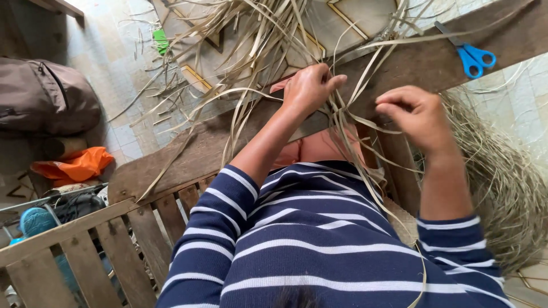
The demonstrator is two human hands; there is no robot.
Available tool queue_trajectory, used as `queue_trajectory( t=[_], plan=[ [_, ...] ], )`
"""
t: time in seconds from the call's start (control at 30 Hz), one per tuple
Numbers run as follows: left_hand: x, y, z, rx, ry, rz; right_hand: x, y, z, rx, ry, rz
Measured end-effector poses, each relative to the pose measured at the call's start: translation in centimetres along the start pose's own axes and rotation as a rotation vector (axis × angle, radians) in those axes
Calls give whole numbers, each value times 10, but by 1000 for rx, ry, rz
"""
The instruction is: Weaving natural fiber strips into a pattern on a wooden frame
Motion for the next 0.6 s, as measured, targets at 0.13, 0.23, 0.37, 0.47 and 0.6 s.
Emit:
queue_trajectory(
  t=[0.13, 0.23, 0.37, 0.47, 0.6],
  plan=[
    [20, 17, -13, 240, -191, -148, -6, -16, -48, -85, 15, -7],
    [12, 4, 10, 259, -127, -65, -6, -14, -47, -84, 53, -5],
    [-43, 1, 94, -1, -234, -183, -9, -19, -25, -43, -40, -69],
    [-69, 35, 143, 32, -483, -510, -13, -28, -12, -110, -120, -41],
    [-109, 86, 168, 19, -466, -240, -16, -28, -11, -73, -183, -101]
  ],
)
Point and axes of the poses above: each hand's wrist, its own x-axis towards the middle knuckle, its own z-axis out of the back of the hand, y = z × x, the point moved 2 cm from there along x, towards the middle knuckle
